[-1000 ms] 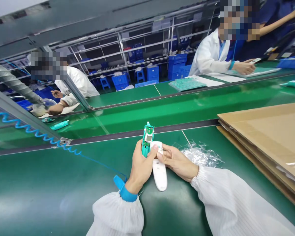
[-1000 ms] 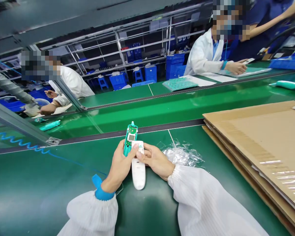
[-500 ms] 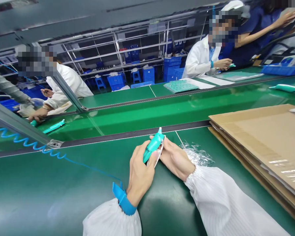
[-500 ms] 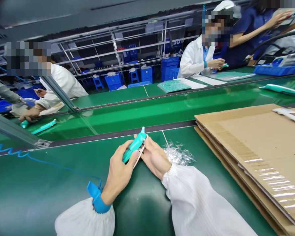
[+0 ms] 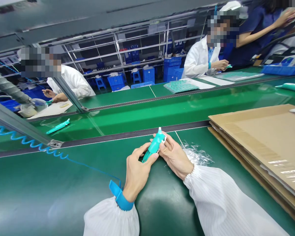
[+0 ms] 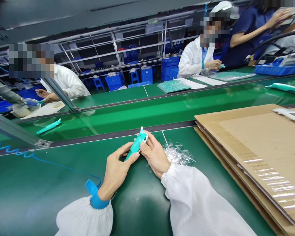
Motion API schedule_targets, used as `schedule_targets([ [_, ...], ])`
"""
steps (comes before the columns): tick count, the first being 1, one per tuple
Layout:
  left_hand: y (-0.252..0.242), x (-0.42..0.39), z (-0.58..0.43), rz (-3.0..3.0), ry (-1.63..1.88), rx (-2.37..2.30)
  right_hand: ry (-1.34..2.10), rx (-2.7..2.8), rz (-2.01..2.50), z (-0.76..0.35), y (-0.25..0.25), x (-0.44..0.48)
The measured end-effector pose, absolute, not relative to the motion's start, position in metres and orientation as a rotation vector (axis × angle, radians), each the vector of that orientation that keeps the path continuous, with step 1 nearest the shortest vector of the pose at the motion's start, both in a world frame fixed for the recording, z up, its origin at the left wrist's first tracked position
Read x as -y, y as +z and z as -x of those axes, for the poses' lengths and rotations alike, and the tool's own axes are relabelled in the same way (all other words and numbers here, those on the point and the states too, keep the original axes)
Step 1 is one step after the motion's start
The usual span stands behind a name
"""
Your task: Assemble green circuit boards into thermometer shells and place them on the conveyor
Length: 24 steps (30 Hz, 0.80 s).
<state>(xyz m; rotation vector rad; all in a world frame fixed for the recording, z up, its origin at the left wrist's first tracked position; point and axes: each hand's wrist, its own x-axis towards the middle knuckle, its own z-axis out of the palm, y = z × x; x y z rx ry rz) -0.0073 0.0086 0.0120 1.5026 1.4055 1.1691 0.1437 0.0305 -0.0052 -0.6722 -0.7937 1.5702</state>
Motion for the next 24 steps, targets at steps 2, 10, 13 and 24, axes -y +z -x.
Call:
schedule_targets([
  [2,0.014,-0.007,0.006,-1.537,1.164,-1.376,1.579,0.786,0.667,-0.143,-0.007,-0.030],
  [10,0.012,-0.008,0.007,-1.553,1.205,-1.301,1.579,0.839,0.726,-0.141,-0.008,-0.029],
  [13,0.011,-0.013,0.012,-1.432,1.193,-1.260,1.565,0.893,0.731,-0.142,-0.006,-0.029],
  [24,0.011,-0.002,0.003,-1.838,1.162,-1.302,1.626,0.747,0.807,-0.144,-0.001,-0.030],
])
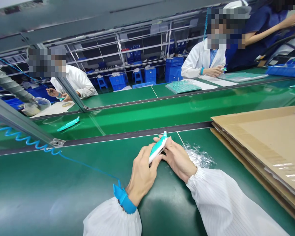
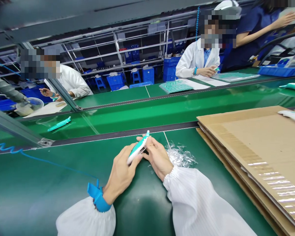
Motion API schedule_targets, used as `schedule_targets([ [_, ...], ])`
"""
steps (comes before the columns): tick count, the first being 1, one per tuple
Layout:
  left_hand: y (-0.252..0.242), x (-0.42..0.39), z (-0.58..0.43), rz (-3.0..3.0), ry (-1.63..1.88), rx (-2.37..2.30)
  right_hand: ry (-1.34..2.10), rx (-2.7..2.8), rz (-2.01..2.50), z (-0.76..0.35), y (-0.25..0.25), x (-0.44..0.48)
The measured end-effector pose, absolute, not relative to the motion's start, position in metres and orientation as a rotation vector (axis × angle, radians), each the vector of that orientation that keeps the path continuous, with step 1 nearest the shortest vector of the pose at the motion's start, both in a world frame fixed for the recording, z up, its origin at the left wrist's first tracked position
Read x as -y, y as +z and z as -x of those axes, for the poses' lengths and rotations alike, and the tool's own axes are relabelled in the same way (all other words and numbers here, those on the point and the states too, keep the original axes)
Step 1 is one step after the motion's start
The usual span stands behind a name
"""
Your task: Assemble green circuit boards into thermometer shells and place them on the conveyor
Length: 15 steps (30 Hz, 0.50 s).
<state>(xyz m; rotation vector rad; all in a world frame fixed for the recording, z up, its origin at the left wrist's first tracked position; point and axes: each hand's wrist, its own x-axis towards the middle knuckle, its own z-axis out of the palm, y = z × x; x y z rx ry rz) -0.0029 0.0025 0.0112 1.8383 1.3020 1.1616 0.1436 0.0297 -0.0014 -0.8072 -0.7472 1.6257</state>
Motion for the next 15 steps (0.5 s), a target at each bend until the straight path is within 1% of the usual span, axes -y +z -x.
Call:
schedule_targets([
  [3,0.0077,-0.0022,0.0045,-1.872,1.148,-1.360,1.641,0.733,0.828,-0.1454,-0.0003,-0.0300],
  [11,0.0133,0.0029,0.0033,-1.780,1.214,-1.302,1.600,0.767,0.829,-0.1481,0.0037,-0.0271],
  [15,0.0125,0.0048,0.0026,-1.869,1.183,-1.367,1.596,0.802,0.800,-0.1510,0.0045,-0.0278],
])
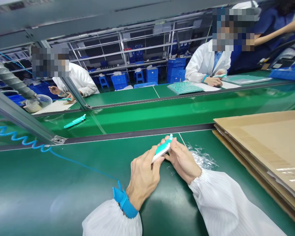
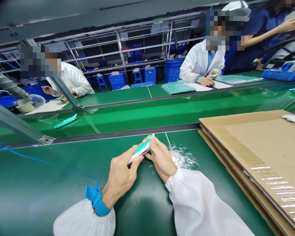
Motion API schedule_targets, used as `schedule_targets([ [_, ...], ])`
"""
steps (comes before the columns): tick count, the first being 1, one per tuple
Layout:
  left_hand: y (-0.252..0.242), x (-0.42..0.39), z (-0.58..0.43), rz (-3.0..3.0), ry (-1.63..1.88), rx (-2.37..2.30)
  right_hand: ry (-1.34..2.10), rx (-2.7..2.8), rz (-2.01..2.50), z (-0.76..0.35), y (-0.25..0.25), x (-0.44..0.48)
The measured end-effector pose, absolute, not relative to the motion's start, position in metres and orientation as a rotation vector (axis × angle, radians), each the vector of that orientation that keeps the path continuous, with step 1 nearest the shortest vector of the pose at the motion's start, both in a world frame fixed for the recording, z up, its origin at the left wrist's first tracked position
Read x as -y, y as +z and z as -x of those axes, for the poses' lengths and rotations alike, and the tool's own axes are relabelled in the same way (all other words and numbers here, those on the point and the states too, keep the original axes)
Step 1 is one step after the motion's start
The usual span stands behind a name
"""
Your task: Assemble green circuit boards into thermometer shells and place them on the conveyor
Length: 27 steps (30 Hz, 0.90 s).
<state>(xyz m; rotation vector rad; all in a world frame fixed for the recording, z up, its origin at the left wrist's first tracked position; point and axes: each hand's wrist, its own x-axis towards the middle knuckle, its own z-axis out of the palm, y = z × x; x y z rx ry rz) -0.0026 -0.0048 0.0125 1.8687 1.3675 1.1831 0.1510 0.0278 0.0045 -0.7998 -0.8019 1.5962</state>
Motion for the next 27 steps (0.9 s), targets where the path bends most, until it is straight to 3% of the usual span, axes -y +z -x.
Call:
schedule_targets([
  [15,0.027,0.004,0.004,-1.805,0.978,-1.442,1.597,0.980,0.820,-0.153,-0.004,-0.030],
  [27,0.018,0.003,0.002,-1.729,1.144,-1.504,1.694,1.366,1.123,-0.138,0.010,-0.014],
])
